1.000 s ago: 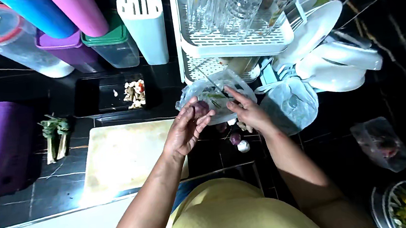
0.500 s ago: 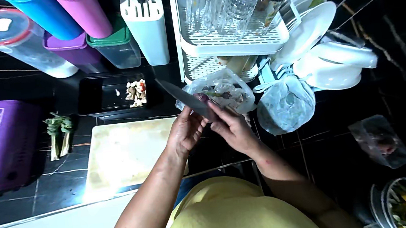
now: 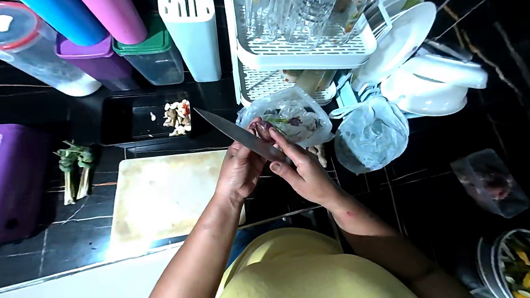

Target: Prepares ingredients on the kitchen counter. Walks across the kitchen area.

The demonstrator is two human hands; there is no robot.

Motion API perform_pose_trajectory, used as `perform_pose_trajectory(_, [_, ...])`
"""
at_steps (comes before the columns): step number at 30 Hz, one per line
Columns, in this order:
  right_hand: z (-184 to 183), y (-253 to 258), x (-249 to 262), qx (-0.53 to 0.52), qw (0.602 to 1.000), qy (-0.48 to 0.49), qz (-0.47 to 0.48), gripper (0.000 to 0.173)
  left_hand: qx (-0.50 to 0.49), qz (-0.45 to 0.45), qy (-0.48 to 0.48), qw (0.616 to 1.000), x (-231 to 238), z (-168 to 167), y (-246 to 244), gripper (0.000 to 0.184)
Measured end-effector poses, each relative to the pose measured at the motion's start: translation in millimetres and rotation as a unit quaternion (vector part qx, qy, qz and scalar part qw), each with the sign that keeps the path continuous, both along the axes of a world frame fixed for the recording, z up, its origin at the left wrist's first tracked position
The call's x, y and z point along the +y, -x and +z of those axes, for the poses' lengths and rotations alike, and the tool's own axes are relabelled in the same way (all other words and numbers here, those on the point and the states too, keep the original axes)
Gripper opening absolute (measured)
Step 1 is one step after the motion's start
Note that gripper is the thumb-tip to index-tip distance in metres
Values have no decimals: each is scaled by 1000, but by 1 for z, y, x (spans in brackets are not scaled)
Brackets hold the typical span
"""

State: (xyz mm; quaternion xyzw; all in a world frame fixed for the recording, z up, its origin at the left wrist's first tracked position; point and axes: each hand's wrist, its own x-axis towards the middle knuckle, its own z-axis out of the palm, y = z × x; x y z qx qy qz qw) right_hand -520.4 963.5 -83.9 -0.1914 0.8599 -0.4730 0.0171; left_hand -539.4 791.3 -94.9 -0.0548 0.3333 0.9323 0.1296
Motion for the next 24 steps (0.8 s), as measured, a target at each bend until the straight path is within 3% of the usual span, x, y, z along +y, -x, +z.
perform_pose_trajectory(12, [-7, 9, -15, 57, 997, 26, -47, 53, 24, 98, 88, 991, 19, 10, -8, 28])
perform_pose_trajectory(18, [-1, 18, -17, -42, 991, 90, -92, 37, 100, 101, 216, 966, 23, -2, -8, 34])
perform_pose_trajectory(24, [2, 21, 3, -34, 999, 33, 3, 61, 70, 35, 183, 980, 0, 9, 10, 32])
